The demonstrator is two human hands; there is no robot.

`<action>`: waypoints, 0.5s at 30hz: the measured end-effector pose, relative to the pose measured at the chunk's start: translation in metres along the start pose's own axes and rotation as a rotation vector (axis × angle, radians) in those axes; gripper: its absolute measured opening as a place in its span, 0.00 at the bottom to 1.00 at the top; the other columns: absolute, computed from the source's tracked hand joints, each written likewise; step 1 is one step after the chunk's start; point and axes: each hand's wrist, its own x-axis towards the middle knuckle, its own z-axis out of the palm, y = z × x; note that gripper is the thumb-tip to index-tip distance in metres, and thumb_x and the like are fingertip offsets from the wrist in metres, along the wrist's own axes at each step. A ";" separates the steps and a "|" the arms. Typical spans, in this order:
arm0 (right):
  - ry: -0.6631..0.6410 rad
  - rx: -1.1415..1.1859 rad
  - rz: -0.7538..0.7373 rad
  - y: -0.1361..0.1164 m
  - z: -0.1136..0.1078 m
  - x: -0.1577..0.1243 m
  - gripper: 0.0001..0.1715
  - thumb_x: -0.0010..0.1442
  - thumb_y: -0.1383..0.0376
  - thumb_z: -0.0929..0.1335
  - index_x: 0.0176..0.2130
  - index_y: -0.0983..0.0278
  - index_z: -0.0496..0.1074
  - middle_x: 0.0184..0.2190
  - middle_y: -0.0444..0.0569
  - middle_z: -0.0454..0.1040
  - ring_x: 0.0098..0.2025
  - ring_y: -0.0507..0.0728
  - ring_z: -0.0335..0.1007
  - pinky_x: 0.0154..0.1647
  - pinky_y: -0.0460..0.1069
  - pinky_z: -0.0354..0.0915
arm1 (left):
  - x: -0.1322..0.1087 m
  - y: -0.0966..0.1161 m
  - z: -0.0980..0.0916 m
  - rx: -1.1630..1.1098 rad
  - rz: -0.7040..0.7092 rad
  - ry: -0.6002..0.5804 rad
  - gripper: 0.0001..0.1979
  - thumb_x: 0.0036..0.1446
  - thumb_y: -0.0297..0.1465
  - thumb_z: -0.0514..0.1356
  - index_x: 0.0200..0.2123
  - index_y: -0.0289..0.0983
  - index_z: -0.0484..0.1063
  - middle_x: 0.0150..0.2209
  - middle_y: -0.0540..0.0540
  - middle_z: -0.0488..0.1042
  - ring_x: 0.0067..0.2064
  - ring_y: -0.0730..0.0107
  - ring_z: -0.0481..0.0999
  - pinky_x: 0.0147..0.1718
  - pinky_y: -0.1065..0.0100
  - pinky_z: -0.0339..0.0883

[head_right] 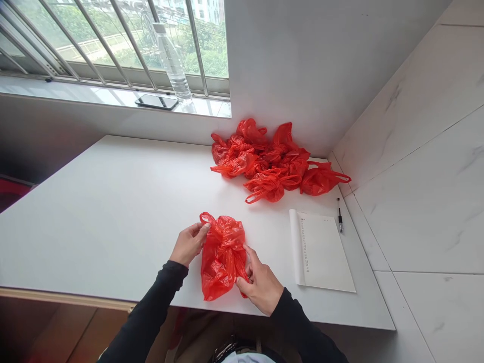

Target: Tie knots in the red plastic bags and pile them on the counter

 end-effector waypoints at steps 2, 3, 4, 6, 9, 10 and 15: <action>0.061 0.028 -0.061 -0.009 -0.004 -0.007 0.32 0.65 0.62 0.63 0.65 0.58 0.52 0.24 0.35 0.59 0.24 0.51 0.58 0.32 0.48 0.60 | 0.002 0.013 0.002 -0.078 0.042 -0.013 0.18 0.51 0.47 0.63 0.28 0.37 0.69 0.18 0.56 0.62 0.15 0.78 0.56 0.15 0.72 0.50; 0.103 0.040 -0.089 -0.014 -0.007 -0.011 0.28 0.66 0.61 0.61 0.63 0.57 0.55 0.24 0.35 0.56 0.24 0.51 0.55 0.31 0.48 0.58 | 0.002 0.020 -0.001 -0.117 0.063 0.000 0.17 0.52 0.46 0.62 0.29 0.38 0.68 0.19 0.56 0.63 0.15 0.78 0.58 0.14 0.72 0.52; 0.144 0.049 -0.111 -0.019 -0.010 -0.015 0.24 0.68 0.60 0.60 0.61 0.57 0.57 0.24 0.36 0.54 0.25 0.51 0.52 0.31 0.48 0.57 | 0.002 0.027 -0.006 -0.156 0.081 0.025 0.16 0.53 0.45 0.62 0.31 0.38 0.68 0.20 0.56 0.65 0.15 0.78 0.60 0.15 0.72 0.54; 0.196 0.068 -0.137 -0.025 -0.016 -0.020 0.19 0.69 0.58 0.59 0.58 0.57 0.61 0.25 0.37 0.51 0.26 0.51 0.50 0.30 0.48 0.55 | 0.002 0.038 -0.018 -0.222 0.096 0.094 0.12 0.54 0.42 0.61 0.33 0.39 0.67 0.23 0.56 0.66 0.16 0.77 0.64 0.16 0.72 0.60; 0.156 0.104 -0.127 -0.027 -0.017 -0.021 0.18 0.69 0.56 0.59 0.55 0.58 0.65 0.26 0.38 0.52 0.26 0.51 0.51 0.29 0.47 0.55 | -0.003 0.038 -0.032 -0.279 0.043 0.142 0.09 0.54 0.37 0.61 0.34 0.39 0.66 0.25 0.56 0.67 0.16 0.77 0.66 0.17 0.71 0.63; 0.139 0.117 -0.114 -0.026 -0.016 -0.019 0.19 0.69 0.56 0.59 0.55 0.59 0.65 0.26 0.38 0.54 0.26 0.51 0.52 0.29 0.48 0.55 | -0.007 0.034 -0.034 -0.289 0.009 0.133 0.09 0.54 0.37 0.60 0.35 0.39 0.66 0.25 0.55 0.68 0.16 0.76 0.66 0.17 0.71 0.63; 0.092 0.162 -0.078 -0.025 -0.009 -0.013 0.21 0.68 0.56 0.59 0.54 0.62 0.68 0.25 0.40 0.60 0.26 0.52 0.55 0.29 0.48 0.57 | -0.040 0.005 -0.019 -0.332 -0.222 -0.034 0.18 0.56 0.45 0.57 0.43 0.39 0.66 0.25 0.50 0.71 0.17 0.70 0.67 0.11 0.71 0.57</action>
